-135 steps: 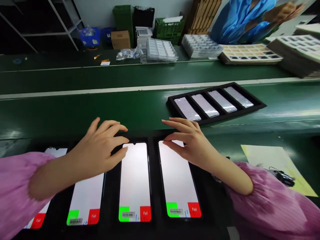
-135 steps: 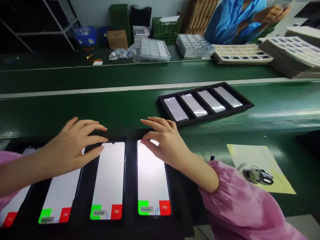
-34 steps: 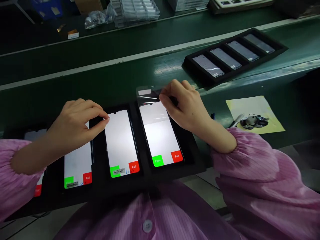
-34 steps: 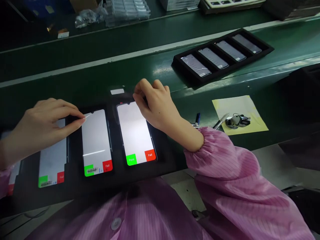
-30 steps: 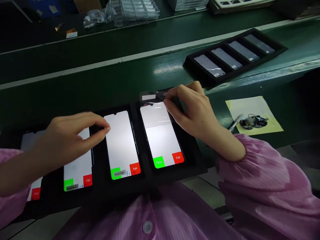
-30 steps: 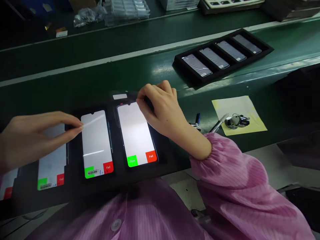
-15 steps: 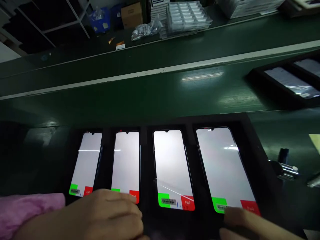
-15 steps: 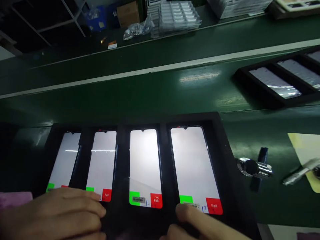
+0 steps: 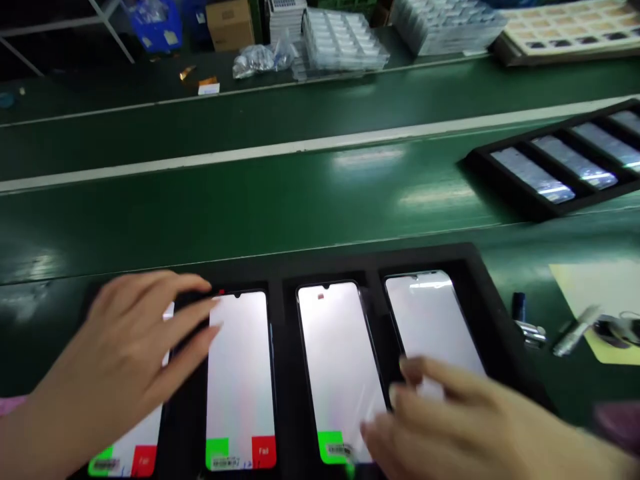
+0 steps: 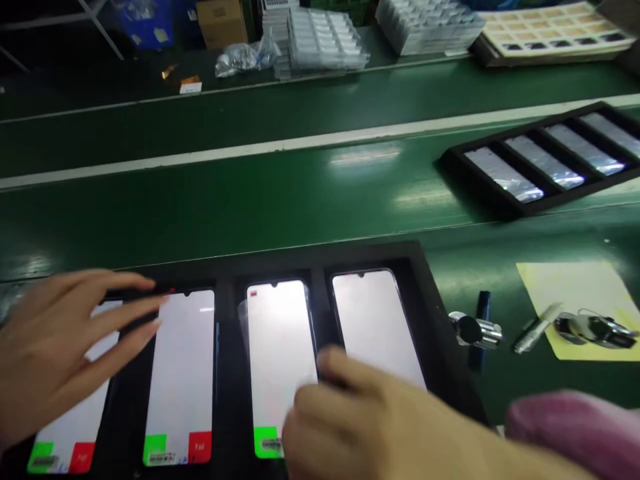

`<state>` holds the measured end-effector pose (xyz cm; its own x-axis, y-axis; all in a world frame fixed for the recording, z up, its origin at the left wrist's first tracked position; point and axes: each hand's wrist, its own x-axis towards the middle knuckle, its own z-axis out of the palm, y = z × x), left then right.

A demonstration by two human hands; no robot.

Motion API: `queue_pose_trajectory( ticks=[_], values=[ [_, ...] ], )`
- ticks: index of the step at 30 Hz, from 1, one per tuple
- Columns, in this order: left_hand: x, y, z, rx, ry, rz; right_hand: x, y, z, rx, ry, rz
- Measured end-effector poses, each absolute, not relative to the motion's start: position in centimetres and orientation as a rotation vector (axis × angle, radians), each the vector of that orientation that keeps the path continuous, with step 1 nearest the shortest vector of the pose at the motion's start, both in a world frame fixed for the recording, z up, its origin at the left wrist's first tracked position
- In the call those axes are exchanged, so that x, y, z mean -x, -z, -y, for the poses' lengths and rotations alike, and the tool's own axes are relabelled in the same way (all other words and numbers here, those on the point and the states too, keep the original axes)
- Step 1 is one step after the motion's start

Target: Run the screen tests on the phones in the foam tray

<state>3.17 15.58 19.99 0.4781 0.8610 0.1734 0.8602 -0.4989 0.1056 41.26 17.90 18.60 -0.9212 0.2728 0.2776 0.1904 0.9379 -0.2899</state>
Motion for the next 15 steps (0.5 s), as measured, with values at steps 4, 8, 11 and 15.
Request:
queue_pose_trajectory(
  ticks=[4, 8, 11, 15],
  values=[
    [-2.2, -18.7, -16.8, -2.809, -0.216, -1.693, -38.9, -19.2, -23.2, 0.793, -0.595, 2.433],
    [-2.0, -18.2, -17.1, -2.86, -0.296, -1.616, -38.3, -19.5, -25.2, 1.144, -0.784, 2.08],
    [-2.3, -18.1, -17.3, -2.856, -0.271, -1.671, -38.7, -19.9, -24.3, 1.177, -0.77, 2.018],
    [-2.9, -18.1, -18.5, -2.741, -0.369, -1.608, -39.0, -20.1, -22.5, 1.174, -0.684, 2.041]
  ],
)
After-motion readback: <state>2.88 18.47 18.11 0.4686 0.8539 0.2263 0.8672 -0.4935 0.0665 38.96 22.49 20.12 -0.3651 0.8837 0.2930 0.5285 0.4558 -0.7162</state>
